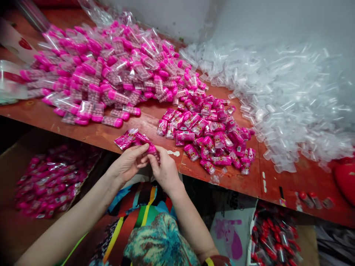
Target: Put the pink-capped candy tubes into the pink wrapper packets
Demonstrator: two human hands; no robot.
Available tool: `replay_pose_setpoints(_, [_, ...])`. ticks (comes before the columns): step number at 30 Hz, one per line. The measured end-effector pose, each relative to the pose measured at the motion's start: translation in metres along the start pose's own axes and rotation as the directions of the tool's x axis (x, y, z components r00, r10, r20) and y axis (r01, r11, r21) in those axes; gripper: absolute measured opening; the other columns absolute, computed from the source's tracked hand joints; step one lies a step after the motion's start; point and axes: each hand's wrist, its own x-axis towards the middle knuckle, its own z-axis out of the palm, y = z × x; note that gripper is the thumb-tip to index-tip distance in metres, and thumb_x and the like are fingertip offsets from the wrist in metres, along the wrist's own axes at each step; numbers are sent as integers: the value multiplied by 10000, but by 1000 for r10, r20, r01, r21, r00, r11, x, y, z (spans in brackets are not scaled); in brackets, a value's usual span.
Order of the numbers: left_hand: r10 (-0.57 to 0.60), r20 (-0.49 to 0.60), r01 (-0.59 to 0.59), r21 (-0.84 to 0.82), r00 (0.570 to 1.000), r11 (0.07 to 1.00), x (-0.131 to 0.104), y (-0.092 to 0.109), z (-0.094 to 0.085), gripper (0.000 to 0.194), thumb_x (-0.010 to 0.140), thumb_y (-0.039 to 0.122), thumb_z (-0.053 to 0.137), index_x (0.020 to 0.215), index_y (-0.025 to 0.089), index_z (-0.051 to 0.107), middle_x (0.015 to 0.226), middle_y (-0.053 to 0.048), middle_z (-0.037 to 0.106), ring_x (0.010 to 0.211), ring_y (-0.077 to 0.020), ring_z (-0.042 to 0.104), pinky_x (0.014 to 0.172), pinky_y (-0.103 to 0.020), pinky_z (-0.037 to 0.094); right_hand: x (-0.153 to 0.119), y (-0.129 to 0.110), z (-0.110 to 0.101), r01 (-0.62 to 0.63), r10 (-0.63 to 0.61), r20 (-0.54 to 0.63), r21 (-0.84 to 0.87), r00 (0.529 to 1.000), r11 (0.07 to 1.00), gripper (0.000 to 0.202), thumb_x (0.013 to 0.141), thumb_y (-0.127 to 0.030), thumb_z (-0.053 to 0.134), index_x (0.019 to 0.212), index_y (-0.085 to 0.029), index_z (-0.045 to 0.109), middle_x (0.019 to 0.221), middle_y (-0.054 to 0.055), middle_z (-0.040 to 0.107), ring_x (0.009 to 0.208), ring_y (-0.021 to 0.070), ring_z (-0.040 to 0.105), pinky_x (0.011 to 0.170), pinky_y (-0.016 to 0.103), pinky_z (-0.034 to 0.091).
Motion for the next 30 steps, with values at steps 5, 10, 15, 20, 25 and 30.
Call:
replay_pose_setpoints(5, [-10,24,9,24,1000,1000,-3,-5,-1,248,726,315,777,734,116,628,556,42,466,432,-26,348,370,-160,198,0,-1,3,-86,84,16,157,996,984,412,882,-379,575,1258,-263,453,761,-12,629,652,152,611,626,293,496])
replay_pose_setpoints(10, [-17,80,7,121,997,993,-6,-8,-4,279,791,371,710,738,109,630,583,18,490,454,-30,363,393,-168,192,7,-3,6,-339,316,134,515,939,787,416,843,-422,621,1184,-250,455,670,-61,560,509,84,503,456,194,389])
replay_pose_setpoints(15, [71,2,-70,156,997,985,-6,-6,-4,330,789,386,705,641,114,590,529,18,468,470,-50,396,413,-181,209,1,1,7,-296,253,153,487,955,822,473,879,-438,582,1273,-257,392,692,-63,540,461,59,410,414,179,299])
replay_pose_setpoints(20, [72,-39,-65,151,997,986,-4,-11,-2,333,809,421,677,680,127,589,481,39,438,424,-48,338,405,-197,170,-9,5,10,-185,171,77,263,982,947,496,921,-404,530,1365,-255,369,761,-16,562,618,116,526,560,236,424])
replay_pose_setpoints(25, [52,-2,-51,139,999,989,-5,-16,-3,360,823,432,661,641,138,561,443,48,408,413,-49,330,422,-198,195,-7,3,11,-278,253,115,379,961,883,540,903,-421,553,1389,-308,347,731,-34,531,494,83,413,419,189,312])
replay_pose_setpoints(30, [-48,113,31,148,992,988,-9,-18,-5,382,844,445,628,650,117,610,457,37,429,423,-45,324,455,-199,242,0,-1,2,-456,292,352,635,889,624,547,908,-432,533,1394,-321,308,602,-102,456,377,27,130,343,141,134])
